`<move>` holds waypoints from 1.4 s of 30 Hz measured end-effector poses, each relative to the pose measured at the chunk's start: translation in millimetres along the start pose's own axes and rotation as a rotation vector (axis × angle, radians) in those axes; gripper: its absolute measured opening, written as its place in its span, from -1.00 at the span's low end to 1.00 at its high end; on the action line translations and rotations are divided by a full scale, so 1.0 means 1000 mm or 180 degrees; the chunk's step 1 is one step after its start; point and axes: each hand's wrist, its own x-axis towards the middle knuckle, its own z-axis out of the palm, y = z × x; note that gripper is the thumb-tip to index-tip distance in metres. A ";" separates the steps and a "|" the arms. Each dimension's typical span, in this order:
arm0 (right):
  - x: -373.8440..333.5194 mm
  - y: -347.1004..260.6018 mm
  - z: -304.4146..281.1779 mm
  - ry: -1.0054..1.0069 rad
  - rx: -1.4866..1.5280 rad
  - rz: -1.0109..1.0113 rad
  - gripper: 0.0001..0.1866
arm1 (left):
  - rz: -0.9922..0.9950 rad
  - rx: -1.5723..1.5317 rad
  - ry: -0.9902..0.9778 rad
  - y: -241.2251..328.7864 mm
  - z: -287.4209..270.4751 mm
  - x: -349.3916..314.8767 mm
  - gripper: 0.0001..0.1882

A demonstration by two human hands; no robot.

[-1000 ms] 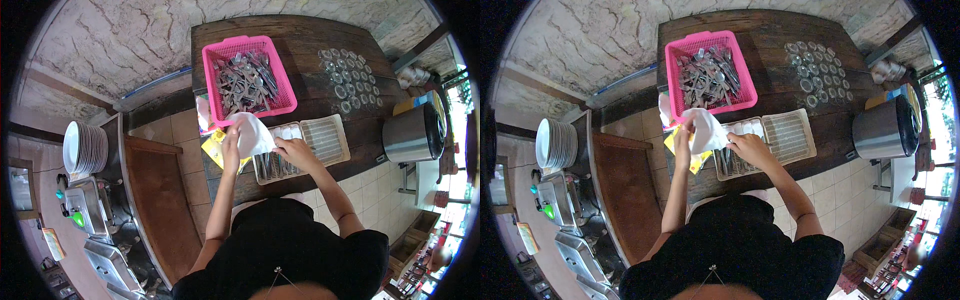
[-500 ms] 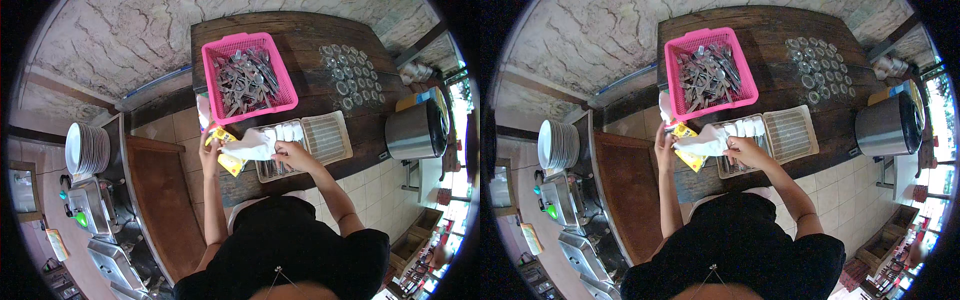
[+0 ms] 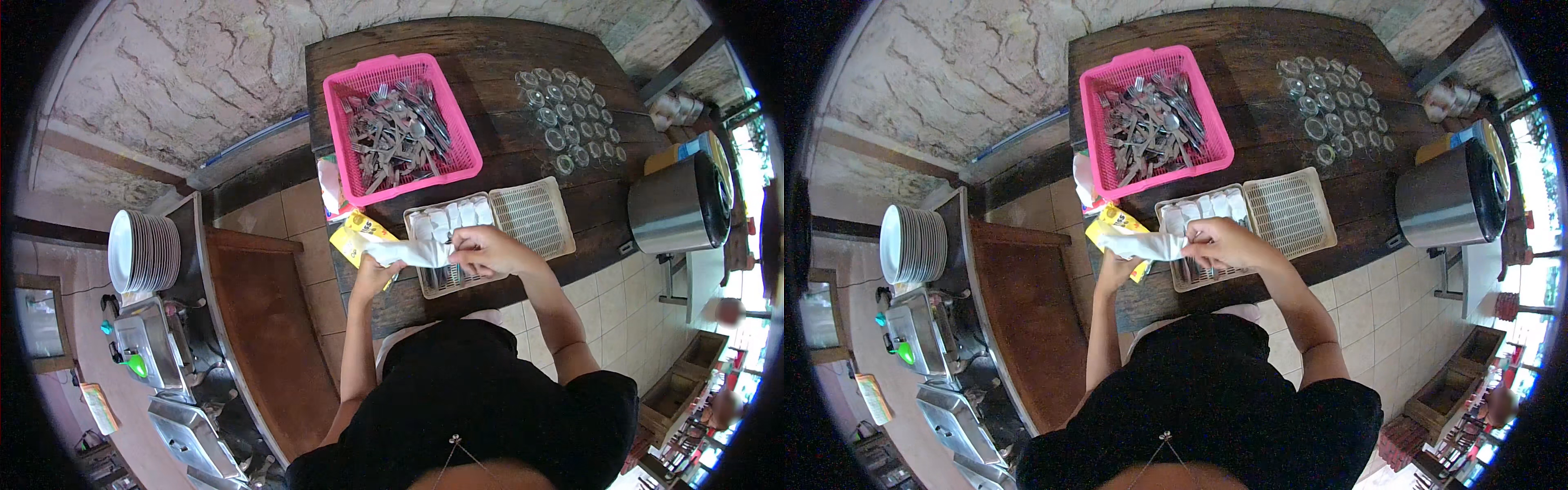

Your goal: Sorting and wiping clean silverware into a service tray.

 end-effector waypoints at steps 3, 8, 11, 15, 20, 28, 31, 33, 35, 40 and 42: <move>0.005 0.012 -0.008 0.0492 -0.0206 -0.0070 -0.87 | 0.0071 0.0292 0.0056 0.002 0.010 -0.004 -0.82; 0.014 0.028 -0.012 0.1098 -0.0445 -0.0323 -0.85 | -0.0124 0.0244 -0.0081 0.015 0.029 -0.010 -0.80; 0.019 0.032 -0.011 0.1518 -0.0964 -0.0359 -0.84 | 0.0190 0.0261 -0.0013 0.024 0.041 -0.010 -0.80; 0.026 0.046 -0.009 0.1835 -0.1492 -0.0214 -0.81 | 0.0224 0.0225 -0.0019 0.048 0.042 -0.007 -0.82; 0.031 0.053 0.005 0.2295 -0.2558 -0.0374 -0.80 | 0.0074 0.0245 0.0106 0.041 0.038 -0.006 -0.87; 0.027 0.048 0.027 0.2048 -0.3523 -0.0916 -0.82 | -0.0247 -0.0206 0.0656 0.053 0.038 0.011 -0.88; 0.026 0.049 0.031 0.2090 -0.3618 -0.1118 -0.84 | -0.0421 -0.0390 0.0628 0.055 0.038 0.018 -0.84; 0.025 0.050 0.032 0.2118 -0.3637 -0.1155 -0.85 | -0.0522 -0.0294 0.0600 0.057 0.037 0.021 -0.83; 0.025 0.050 0.032 0.2139 -0.3656 -0.1196 -0.86 | -0.0768 -0.0021 0.0419 0.059 0.034 0.024 -0.79; 0.023 0.056 0.033 0.2056 -0.3332 -0.1232 -0.82 | 0.0014 0.0086 0.0623 0.052 0.029 0.032 -0.69; 0.024 0.063 0.030 0.2055 -0.3140 -0.1109 -0.80 | 0.0111 -0.0134 0.0913 0.054 0.022 0.036 -0.65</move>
